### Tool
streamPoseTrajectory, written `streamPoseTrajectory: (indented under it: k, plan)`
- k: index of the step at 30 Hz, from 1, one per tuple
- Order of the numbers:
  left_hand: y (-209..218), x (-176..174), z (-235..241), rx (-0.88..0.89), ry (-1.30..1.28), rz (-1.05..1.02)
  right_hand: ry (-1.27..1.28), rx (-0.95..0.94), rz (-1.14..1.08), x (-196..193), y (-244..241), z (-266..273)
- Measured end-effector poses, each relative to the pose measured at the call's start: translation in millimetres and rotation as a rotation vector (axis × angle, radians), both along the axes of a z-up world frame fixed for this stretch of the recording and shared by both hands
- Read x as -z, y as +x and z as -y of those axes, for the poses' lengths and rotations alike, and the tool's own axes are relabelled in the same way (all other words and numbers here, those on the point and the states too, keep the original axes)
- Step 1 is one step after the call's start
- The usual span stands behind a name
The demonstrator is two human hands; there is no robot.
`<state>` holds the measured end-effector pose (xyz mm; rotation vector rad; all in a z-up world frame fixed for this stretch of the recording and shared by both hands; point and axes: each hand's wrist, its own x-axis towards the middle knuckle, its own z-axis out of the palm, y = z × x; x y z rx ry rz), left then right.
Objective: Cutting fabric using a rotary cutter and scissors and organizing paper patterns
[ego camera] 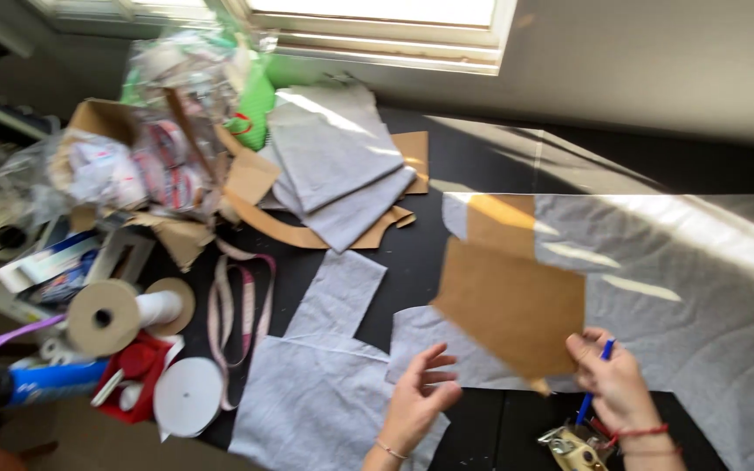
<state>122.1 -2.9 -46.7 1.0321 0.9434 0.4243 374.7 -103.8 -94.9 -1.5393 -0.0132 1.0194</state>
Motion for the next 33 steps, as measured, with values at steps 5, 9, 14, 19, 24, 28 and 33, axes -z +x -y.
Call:
streamPoseTrajectory:
  k: [5, 9, 14, 19, 24, 28, 33]
  plan:
    - [-14.3, 18.6, 9.4, -0.289, 0.021, 0.166, 0.035, -0.168, 0.03, -16.3, -74.2, -5.8]
    - [-49.0, 23.9, -0.9, -0.596, 0.062, 0.031, -0.329, -0.534, 0.424, -60.4, -86.9, -18.7]
    - [-120.7, 34.5, -9.8, -0.764, 0.084, -0.01, -0.269, -0.331, 0.323, -72.9, -79.7, -21.2]
    - [-172.3, 40.4, -14.9, -0.825, 0.087, -0.122, -0.273, -0.204, 0.238, -92.9, -79.6, -27.8]
    - [-176.8, 12.7, -16.2, -0.729, 0.108, -0.29, -0.446, -0.221, 0.464, -44.6, -64.0, -35.1]
    - [-175.7, 9.7, -18.4, -0.647, 0.115, -0.466, -0.547, -0.219, 0.664, -30.1, -60.0, -53.9]
    - [-177.1, 32.7, -17.9, -0.455, 0.166, -0.796, -0.636, -0.247, 0.766, -22.0, -62.8, -64.4]
